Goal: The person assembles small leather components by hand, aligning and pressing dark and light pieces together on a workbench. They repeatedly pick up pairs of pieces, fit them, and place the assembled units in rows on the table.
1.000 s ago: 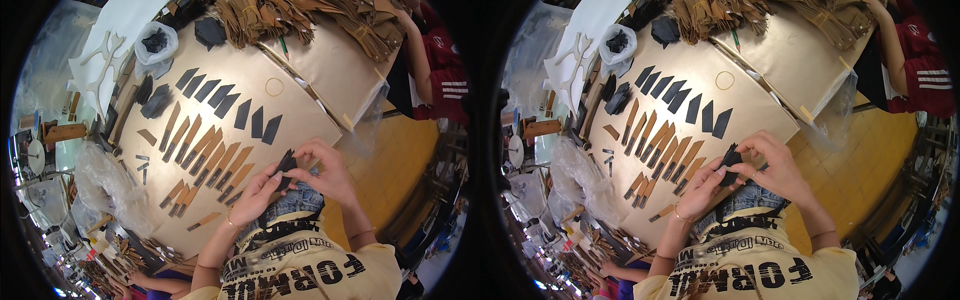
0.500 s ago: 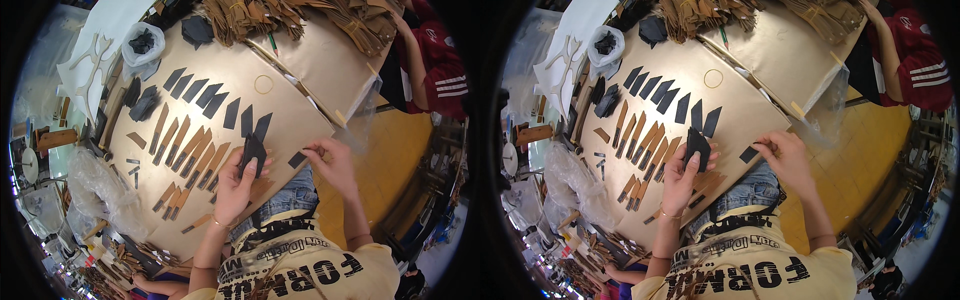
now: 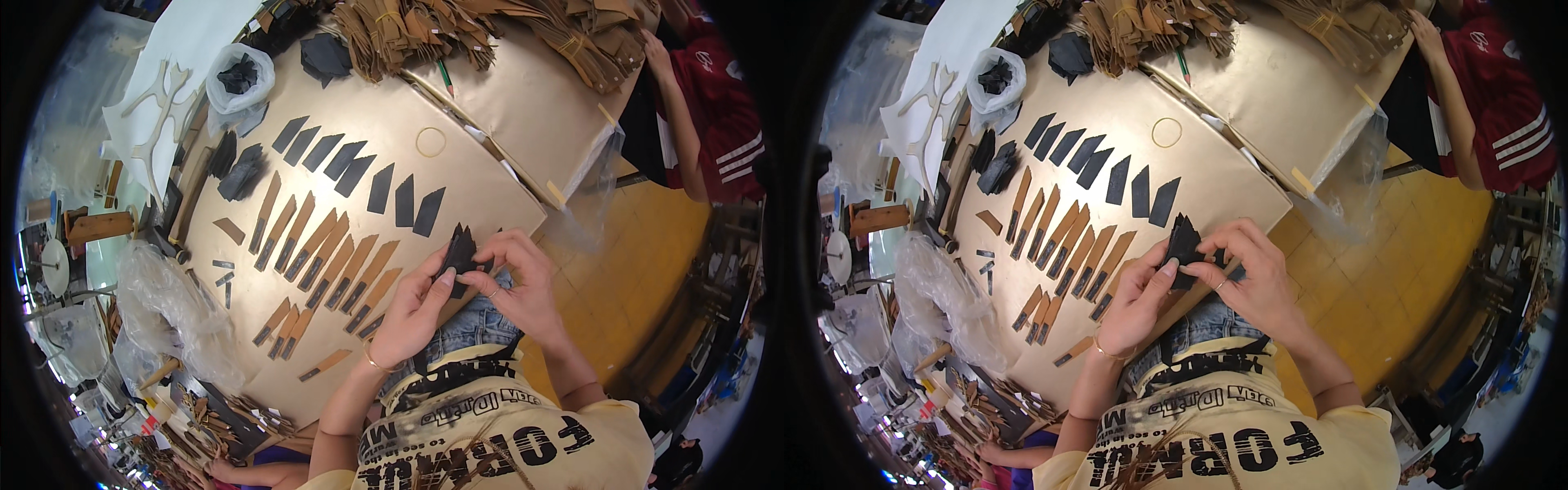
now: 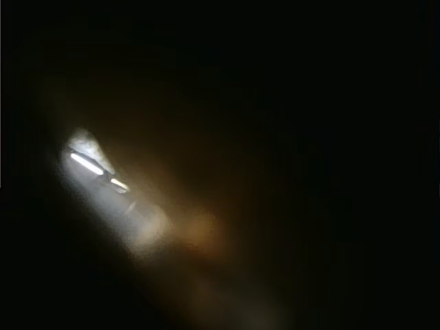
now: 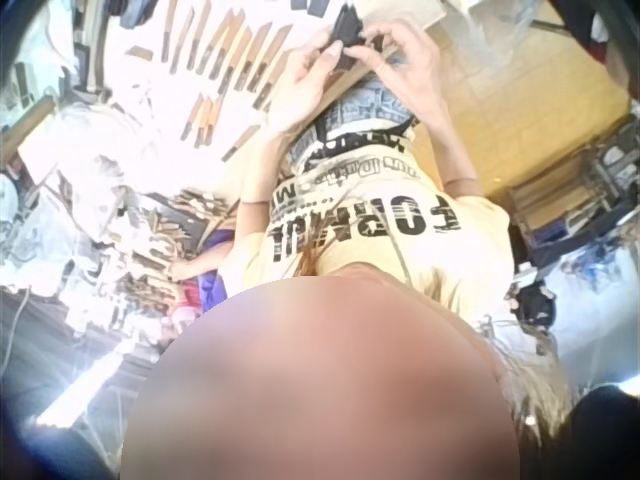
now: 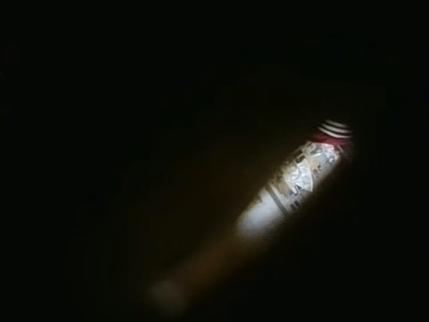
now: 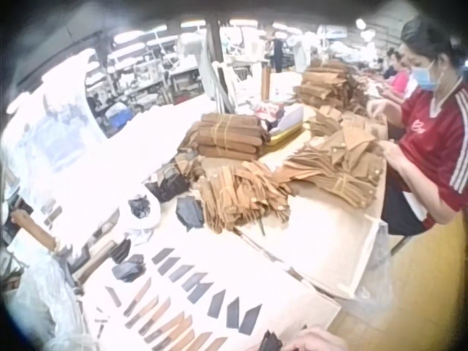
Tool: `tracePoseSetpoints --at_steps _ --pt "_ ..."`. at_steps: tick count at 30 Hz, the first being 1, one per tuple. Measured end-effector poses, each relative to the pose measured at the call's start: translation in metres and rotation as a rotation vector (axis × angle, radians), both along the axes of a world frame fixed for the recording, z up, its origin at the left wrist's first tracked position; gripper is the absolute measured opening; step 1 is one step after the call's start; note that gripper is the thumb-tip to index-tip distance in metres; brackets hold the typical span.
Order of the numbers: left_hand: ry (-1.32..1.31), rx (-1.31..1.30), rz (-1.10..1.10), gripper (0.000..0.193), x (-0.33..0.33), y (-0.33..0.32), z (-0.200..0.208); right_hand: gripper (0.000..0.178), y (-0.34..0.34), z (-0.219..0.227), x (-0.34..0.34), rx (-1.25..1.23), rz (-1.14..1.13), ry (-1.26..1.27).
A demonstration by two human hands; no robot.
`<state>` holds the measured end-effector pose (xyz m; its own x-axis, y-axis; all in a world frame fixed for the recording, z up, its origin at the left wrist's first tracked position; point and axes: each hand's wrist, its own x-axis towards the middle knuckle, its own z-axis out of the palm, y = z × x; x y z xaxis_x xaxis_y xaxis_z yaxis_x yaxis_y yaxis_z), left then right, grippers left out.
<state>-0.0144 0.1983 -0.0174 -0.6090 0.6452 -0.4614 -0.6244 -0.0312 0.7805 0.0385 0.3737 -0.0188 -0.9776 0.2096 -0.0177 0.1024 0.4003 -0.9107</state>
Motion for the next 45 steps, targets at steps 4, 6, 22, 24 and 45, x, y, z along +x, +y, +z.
tracePoseSetpoints --at_steps 4,6,22,24,45 --pt "0.051 0.001 -0.015 0.041 0.003 -0.002 -0.002 0.033 -0.005 -0.002 0.000 -0.148 -0.091 -0.070" --pt "0.087 -0.019 -0.012 0.041 0.005 -0.001 -0.003 0.027 -0.007 -0.002 0.001 -0.126 -0.101 -0.029" --pt "0.107 -0.004 0.316 0.038 -0.019 -0.020 -0.003 0.028 0.007 -0.027 -0.014 0.727 -0.231 0.116" --pt "0.077 -0.011 0.229 0.041 -0.015 -0.014 -0.003 0.033 0.007 -0.023 -0.012 0.621 -0.223 0.128" --pt "-0.046 0.082 0.467 0.043 -0.007 -0.008 -0.013 0.015 -0.010 -0.015 -0.018 0.046 -0.187 0.144"
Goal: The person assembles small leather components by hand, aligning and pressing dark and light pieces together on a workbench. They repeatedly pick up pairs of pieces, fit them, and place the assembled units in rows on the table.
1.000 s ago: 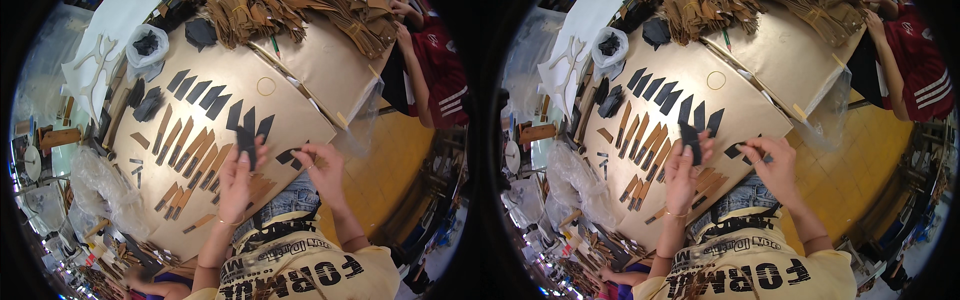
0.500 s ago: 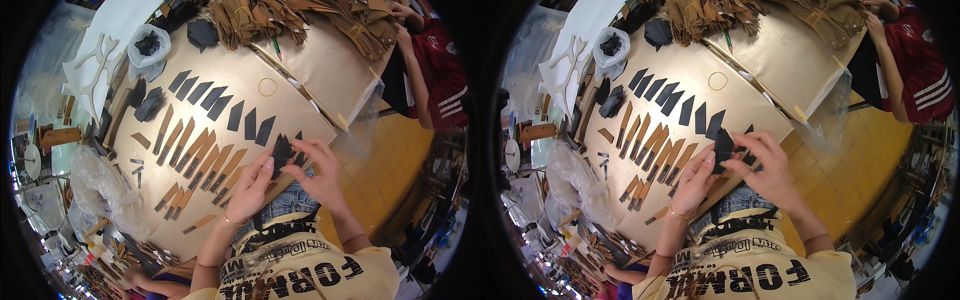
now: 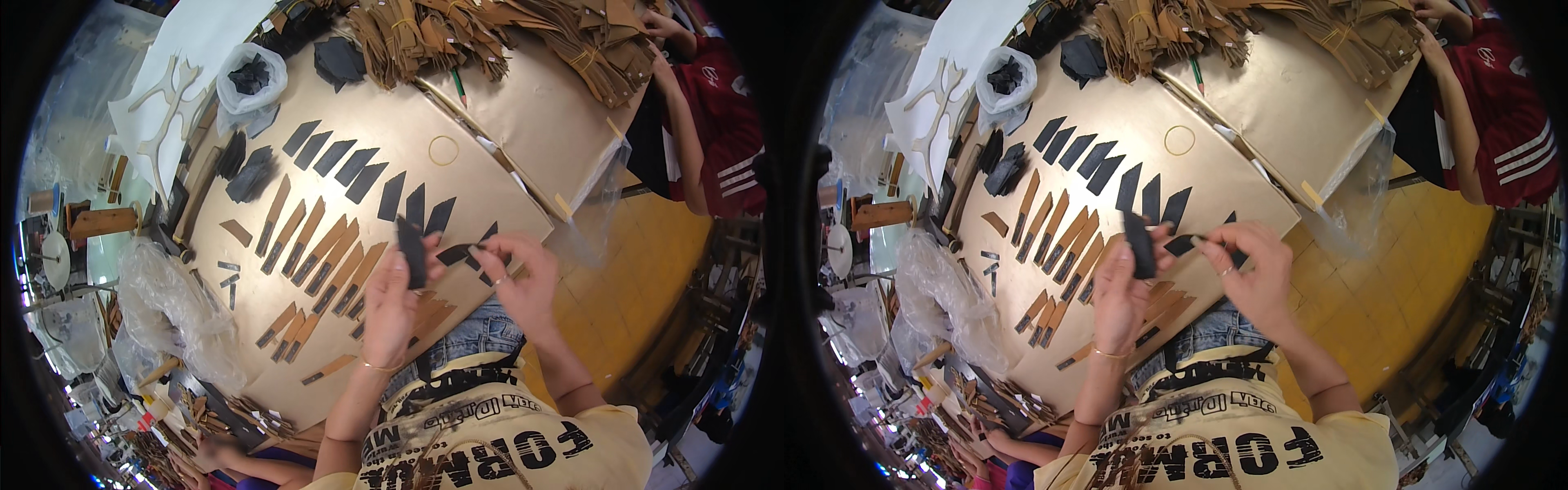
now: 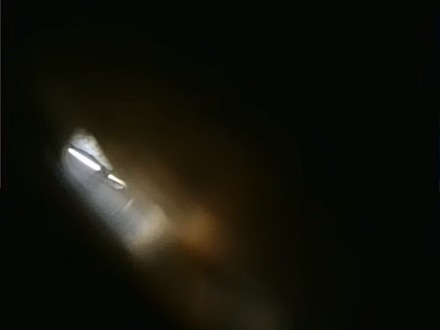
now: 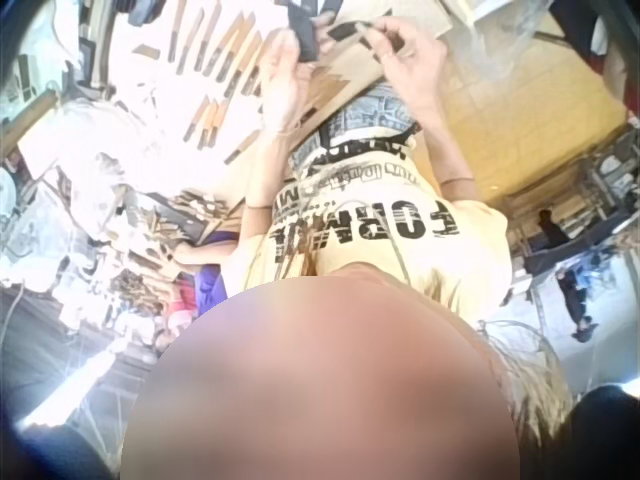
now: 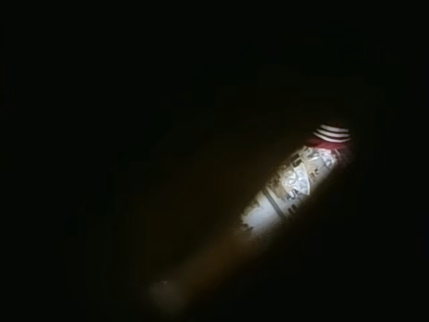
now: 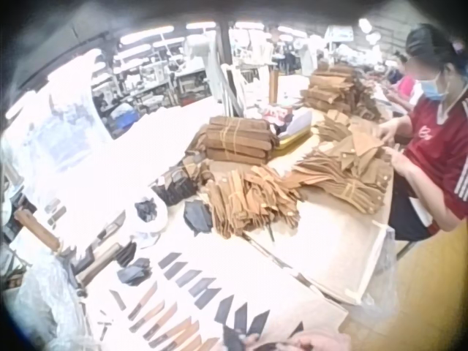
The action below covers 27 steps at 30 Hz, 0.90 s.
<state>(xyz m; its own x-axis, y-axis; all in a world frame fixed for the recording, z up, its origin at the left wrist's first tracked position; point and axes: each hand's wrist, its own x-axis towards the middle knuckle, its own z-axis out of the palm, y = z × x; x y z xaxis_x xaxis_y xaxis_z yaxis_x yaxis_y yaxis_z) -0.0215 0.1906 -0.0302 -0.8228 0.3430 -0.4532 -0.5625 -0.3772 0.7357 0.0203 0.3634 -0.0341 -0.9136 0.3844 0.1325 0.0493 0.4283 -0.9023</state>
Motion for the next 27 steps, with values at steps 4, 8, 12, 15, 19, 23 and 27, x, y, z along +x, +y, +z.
tracePoseSetpoints --at_steps 4,8,12,15,19,23,27 --pt "0.117 -0.129 0.109 0.043 -0.014 -0.026 0.003 0.013 0.012 -0.003 -0.013 0.139 -0.013 -0.290" --pt "0.136 -0.139 0.145 0.043 -0.018 -0.035 0.007 0.021 0.009 -0.006 -0.024 0.498 -0.017 -0.222" --pt "0.116 -0.119 0.116 0.045 -0.016 -0.031 0.010 0.028 0.027 -0.005 -0.054 0.540 0.066 -0.043" --pt "0.111 -0.108 0.035 0.045 -0.015 -0.025 0.012 0.024 0.047 -0.013 -0.099 0.598 0.311 0.028" --pt "0.093 -0.051 -0.040 0.044 -0.012 -0.023 0.020 0.018 0.057 -0.024 -0.129 0.557 0.470 -0.009" --pt "0.083 -0.056 -0.056 0.043 -0.011 -0.021 0.021 0.016 0.059 -0.030 -0.124 0.720 0.400 0.038" --pt "0.070 -0.034 -0.110 0.042 -0.016 -0.018 0.020 0.015 0.089 -0.015 -0.107 0.823 0.040 0.103"
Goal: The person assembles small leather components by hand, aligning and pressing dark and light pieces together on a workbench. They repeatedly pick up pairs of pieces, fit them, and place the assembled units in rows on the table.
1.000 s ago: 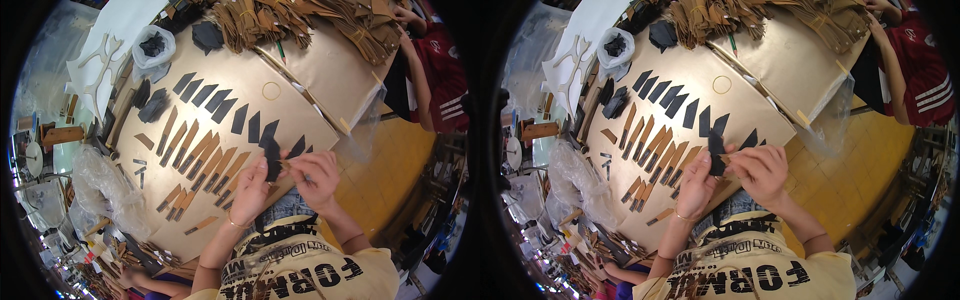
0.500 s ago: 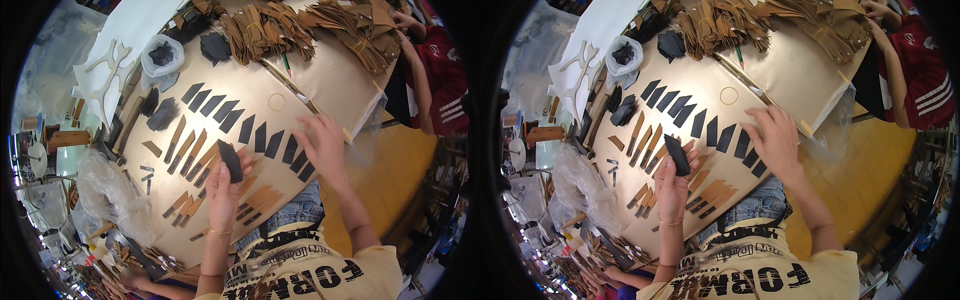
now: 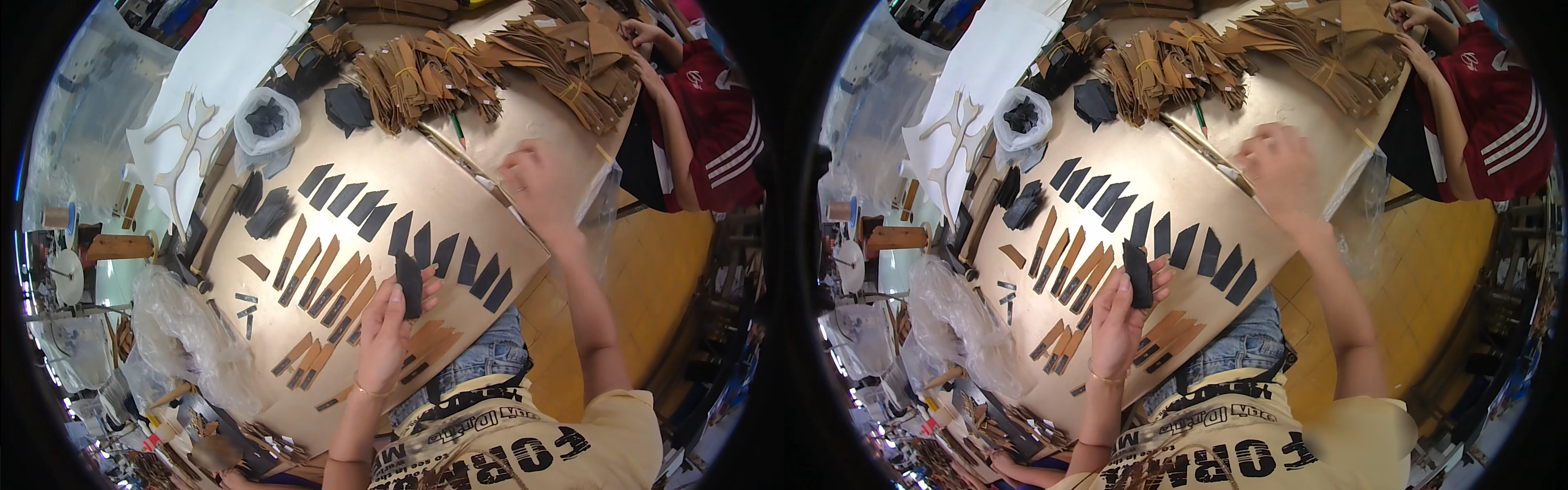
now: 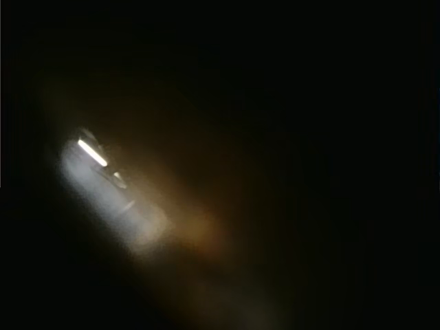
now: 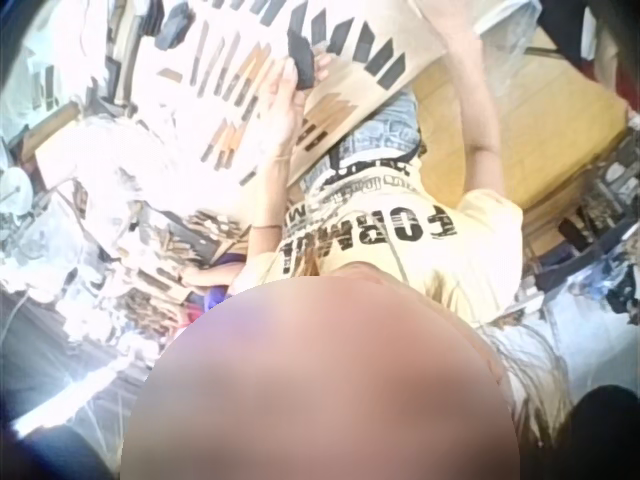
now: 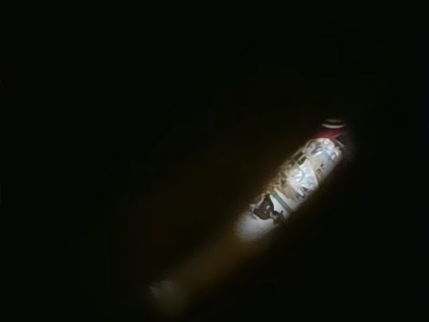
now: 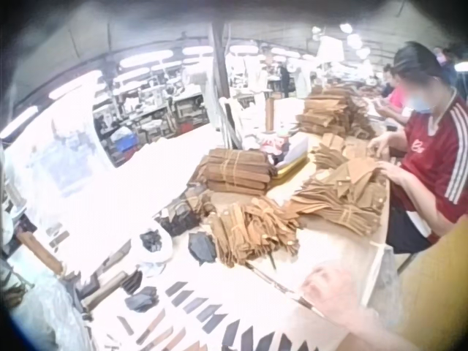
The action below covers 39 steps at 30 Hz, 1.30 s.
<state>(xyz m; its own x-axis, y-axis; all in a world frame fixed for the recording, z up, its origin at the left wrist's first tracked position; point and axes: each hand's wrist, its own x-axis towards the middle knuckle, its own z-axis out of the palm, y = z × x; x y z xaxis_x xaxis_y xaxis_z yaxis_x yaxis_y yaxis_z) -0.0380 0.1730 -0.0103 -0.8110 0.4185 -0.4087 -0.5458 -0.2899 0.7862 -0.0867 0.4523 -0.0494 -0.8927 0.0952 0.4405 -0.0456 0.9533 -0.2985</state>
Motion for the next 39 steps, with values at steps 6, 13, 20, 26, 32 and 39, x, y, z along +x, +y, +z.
tracePoseSetpoints --at_steps 6,13,20,26,32,39 --pt "-0.073 0.075 -0.127 0.042 -0.020 0.020 0.002 0.029 0.002 0.035 0.024 -0.264 0.026 -0.069" --pt "-0.102 0.151 -0.147 0.041 -0.023 0.037 0.004 0.032 -0.068 0.043 0.045 -0.826 0.263 -0.133" --pt "-0.191 0.230 -0.090 0.040 -0.020 0.034 -0.005 0.011 -0.062 0.032 0.049 -0.777 0.252 -0.077" --pt "-0.151 0.225 0.018 0.039 -0.023 0.017 -0.015 0.011 -0.023 0.009 0.022 -1.161 -0.033 -0.285" --pt "-0.137 0.146 0.174 0.038 -0.019 -0.006 -0.012 0.015 -0.025 -0.010 0.007 -0.939 -0.106 -0.327" --pt "-0.109 0.133 0.103 0.039 -0.019 -0.002 -0.008 0.024 -0.041 -0.011 0.011 -0.321 -0.135 -0.036"
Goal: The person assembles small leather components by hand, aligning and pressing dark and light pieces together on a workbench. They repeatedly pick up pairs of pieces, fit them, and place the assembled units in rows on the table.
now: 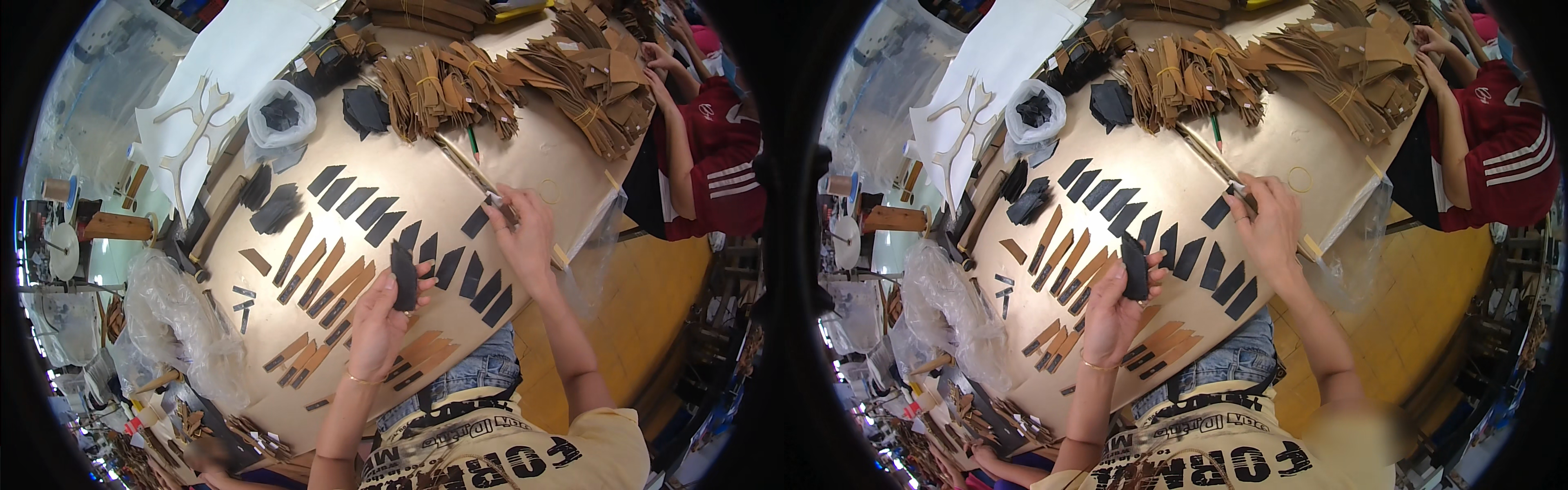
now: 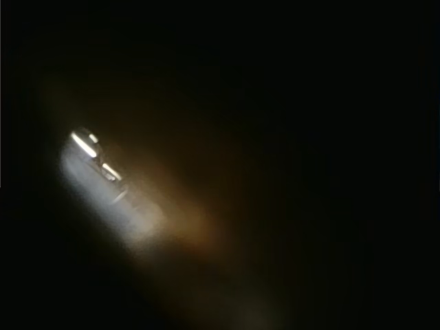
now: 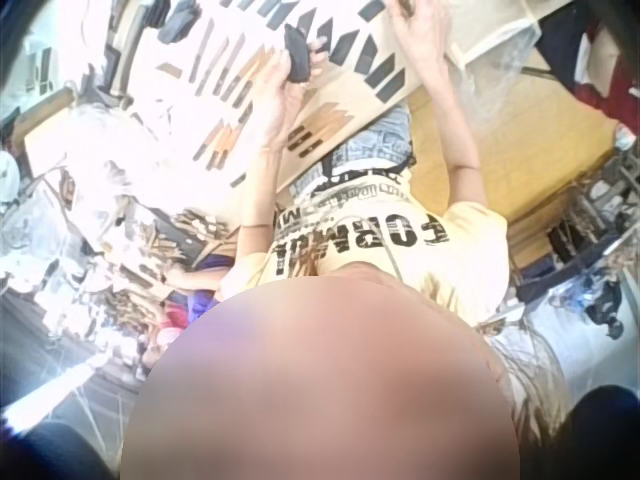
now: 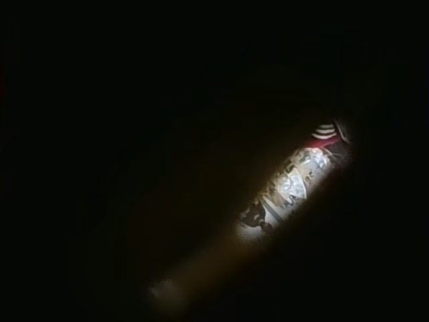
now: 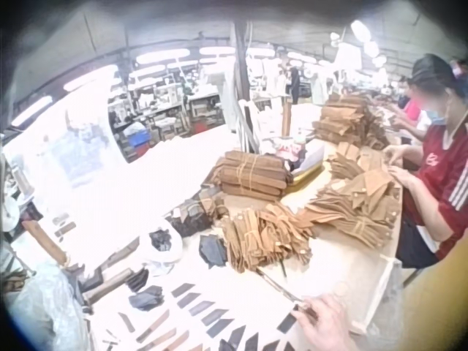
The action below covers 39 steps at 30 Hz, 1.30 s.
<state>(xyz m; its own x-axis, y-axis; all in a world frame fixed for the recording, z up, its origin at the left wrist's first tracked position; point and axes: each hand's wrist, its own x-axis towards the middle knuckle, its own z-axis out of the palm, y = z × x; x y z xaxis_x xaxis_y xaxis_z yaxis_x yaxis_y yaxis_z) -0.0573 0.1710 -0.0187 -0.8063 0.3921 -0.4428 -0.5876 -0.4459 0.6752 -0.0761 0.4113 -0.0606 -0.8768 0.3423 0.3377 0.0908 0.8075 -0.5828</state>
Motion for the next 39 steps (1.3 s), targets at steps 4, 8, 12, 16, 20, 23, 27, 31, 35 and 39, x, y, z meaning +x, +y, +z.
tracePoseSetpoints --at_steps 4,8,12,16,20,23,27,31,35,39 --pt "-0.006 0.030 -0.068 0.041 -0.006 0.014 0.001 0.034 -0.001 0.023 0.007 -0.241 0.110 -0.053" --pt "0.021 0.075 -0.153 0.042 -0.013 0.025 0.002 0.042 -0.017 0.044 0.012 -0.349 0.473 0.017" --pt "0.070 0.152 -0.149 0.041 -0.014 0.030 0.001 0.045 -0.035 0.047 0.017 -0.247 0.496 0.034" --pt "0.004 0.139 -0.097 0.040 -0.013 0.031 -0.001 0.043 -0.045 0.037 0.022 -0.017 0.426 0.184" --pt "-0.040 0.136 -0.077 0.038 -0.014 0.030 -0.003 0.038 -0.047 0.034 0.022 0.012 0.395 0.281" --pt "-0.016 0.083 -0.127 0.038 -0.015 0.027 -0.003 0.031 -0.043 0.037 0.014 -0.120 0.414 0.163" --pt "0.019 0.013 -0.182 0.039 -0.016 0.022 -0.004 0.032 -0.036 0.044 0.007 -0.099 0.538 0.079" --pt "0.011 -0.001 -0.199 0.039 -0.015 0.019 -0.009 0.032 -0.036 0.047 0.005 -0.066 0.588 0.048" --pt "0.016 0.012 -0.212 0.038 -0.016 0.017 -0.012 0.034 -0.037 0.048 0.005 -0.089 0.594 0.022" --pt "0.004 -0.012 -0.227 0.038 -0.016 0.017 -0.011 0.025 -0.038 0.046 0.005 -0.105 0.550 0.027"
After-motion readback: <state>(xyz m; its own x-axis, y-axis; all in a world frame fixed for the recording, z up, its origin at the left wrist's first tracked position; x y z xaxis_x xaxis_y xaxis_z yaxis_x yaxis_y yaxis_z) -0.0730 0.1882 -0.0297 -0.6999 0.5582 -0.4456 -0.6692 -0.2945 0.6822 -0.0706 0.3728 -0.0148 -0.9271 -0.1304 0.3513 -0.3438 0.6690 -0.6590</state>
